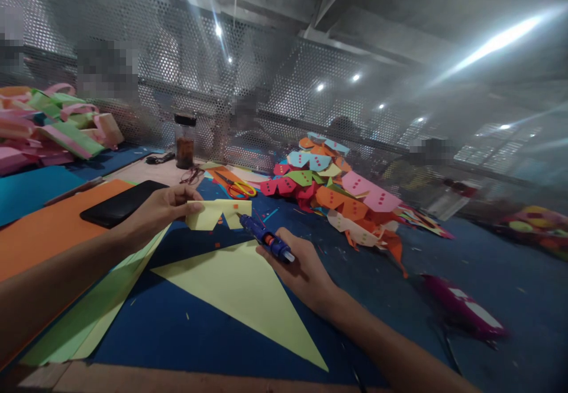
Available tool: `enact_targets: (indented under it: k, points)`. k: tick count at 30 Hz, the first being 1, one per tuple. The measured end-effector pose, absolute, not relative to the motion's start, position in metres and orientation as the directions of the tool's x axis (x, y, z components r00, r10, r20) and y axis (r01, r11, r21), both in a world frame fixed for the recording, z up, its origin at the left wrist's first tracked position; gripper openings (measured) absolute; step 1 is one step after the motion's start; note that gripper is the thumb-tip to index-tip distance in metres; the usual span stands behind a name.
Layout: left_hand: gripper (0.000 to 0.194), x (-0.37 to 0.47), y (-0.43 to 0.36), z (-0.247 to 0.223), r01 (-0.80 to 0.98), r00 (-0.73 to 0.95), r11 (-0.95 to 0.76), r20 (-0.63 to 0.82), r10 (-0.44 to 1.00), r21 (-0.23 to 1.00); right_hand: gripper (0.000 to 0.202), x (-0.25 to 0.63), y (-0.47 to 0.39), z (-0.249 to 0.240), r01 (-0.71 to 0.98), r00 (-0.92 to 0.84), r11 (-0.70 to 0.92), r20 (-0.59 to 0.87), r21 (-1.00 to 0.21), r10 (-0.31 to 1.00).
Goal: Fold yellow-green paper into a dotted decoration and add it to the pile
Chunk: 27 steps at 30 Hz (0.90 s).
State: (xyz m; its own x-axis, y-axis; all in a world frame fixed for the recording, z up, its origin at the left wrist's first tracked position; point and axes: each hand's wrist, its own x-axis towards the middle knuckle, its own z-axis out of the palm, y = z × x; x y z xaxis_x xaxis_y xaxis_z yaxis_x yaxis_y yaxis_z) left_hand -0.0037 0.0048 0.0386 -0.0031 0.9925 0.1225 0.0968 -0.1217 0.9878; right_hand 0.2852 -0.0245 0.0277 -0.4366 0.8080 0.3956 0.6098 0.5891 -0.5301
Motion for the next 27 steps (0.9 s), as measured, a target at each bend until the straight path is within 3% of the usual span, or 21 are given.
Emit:
enact_targets:
  k: [5, 12, 21, 27]
  points:
    - [0.041, -0.005, 0.006, 0.036, 0.078, 0.006, -0.118, 0.118, 0.993, 0.99, 0.039, 0.283, -0.025, 0.03, 0.498, -0.38, 0.516, 0.359, -0.697, 0.852]
    - [0.044, -0.007, 0.008, 0.034, 0.073, -0.012, -0.11, 0.111, 0.994, 0.991, 0.036, 0.285, -0.02, 0.022, 0.416, -0.349, 0.427, 0.293, -0.803, 0.89]
    - [0.041, -0.015, 0.014, 0.031, 0.047, -0.162, -0.115, 0.121, 0.979, 0.992, 0.036, 0.281, -0.023, 0.029, 0.475, -0.388, 0.339, 0.153, -0.812, 0.909]
    - [0.04, -0.017, 0.015, 0.029, 0.013, -0.196, -0.125, 0.125, 0.972, 0.992, 0.034, 0.273, -0.023, 0.028, 0.514, -0.458, 0.166, -0.106, -0.841, 0.883]
